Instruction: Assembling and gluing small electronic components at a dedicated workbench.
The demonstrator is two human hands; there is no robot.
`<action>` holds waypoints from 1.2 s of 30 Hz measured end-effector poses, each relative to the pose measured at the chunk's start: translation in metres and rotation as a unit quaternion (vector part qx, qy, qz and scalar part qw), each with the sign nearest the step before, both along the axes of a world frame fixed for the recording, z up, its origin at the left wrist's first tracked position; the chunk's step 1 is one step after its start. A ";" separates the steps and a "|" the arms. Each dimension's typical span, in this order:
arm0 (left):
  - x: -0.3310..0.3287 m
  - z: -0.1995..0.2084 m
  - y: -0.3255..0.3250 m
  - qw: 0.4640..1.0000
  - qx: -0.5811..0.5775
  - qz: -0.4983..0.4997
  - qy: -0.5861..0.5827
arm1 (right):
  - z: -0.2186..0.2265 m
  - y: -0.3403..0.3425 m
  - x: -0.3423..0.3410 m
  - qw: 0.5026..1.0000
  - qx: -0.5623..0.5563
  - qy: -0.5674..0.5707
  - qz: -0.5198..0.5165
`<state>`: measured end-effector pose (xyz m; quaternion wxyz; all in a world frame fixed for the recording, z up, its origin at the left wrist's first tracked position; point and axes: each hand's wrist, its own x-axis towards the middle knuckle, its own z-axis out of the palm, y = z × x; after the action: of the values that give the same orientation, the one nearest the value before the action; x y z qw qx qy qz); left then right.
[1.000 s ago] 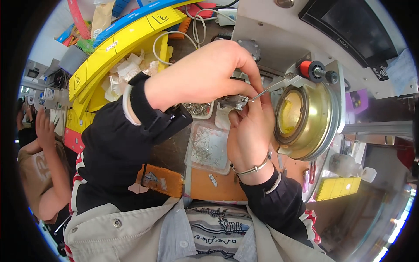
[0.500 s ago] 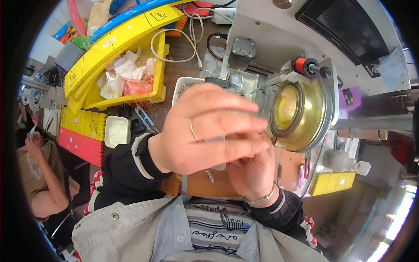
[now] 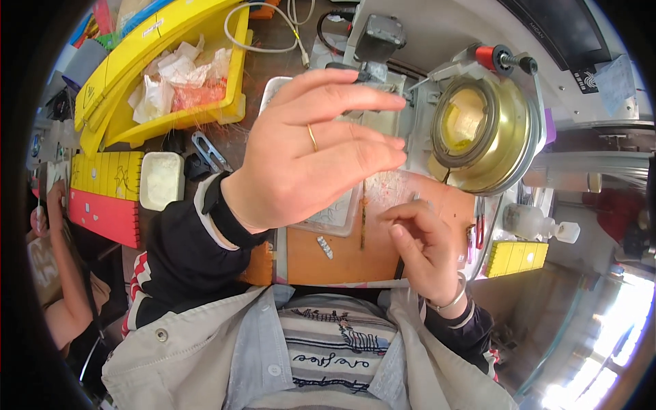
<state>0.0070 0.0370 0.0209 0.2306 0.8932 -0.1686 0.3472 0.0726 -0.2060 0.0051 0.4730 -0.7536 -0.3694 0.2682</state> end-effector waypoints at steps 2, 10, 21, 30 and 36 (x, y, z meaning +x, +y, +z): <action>-0.001 0.000 -0.003 0.999 -0.032 -0.010 -0.028 | -0.006 -0.003 0.006 0.986 -0.025 -0.162 0.026; 0.008 -0.015 -0.006 0.997 -0.046 -0.010 -0.063 | -0.029 0.015 0.001 0.895 -0.086 -0.421 0.117; 0.005 -0.009 -0.011 0.999 -0.010 0.024 -0.041 | -0.015 0.000 -0.010 0.942 0.058 -0.320 -0.084; 0.004 -0.012 -0.013 0.997 -0.006 0.048 -0.066 | -0.015 0.001 -0.008 0.960 0.024 -0.274 -0.054; 0.007 -0.015 -0.012 0.998 -0.044 0.036 -0.034 | -0.010 -0.017 -0.011 0.929 0.122 -0.331 -0.114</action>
<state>0.0140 0.0246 0.0062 0.2511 0.8754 -0.1288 0.3925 0.0620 -0.2233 -0.0054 0.4395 -0.7731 -0.4462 -0.0999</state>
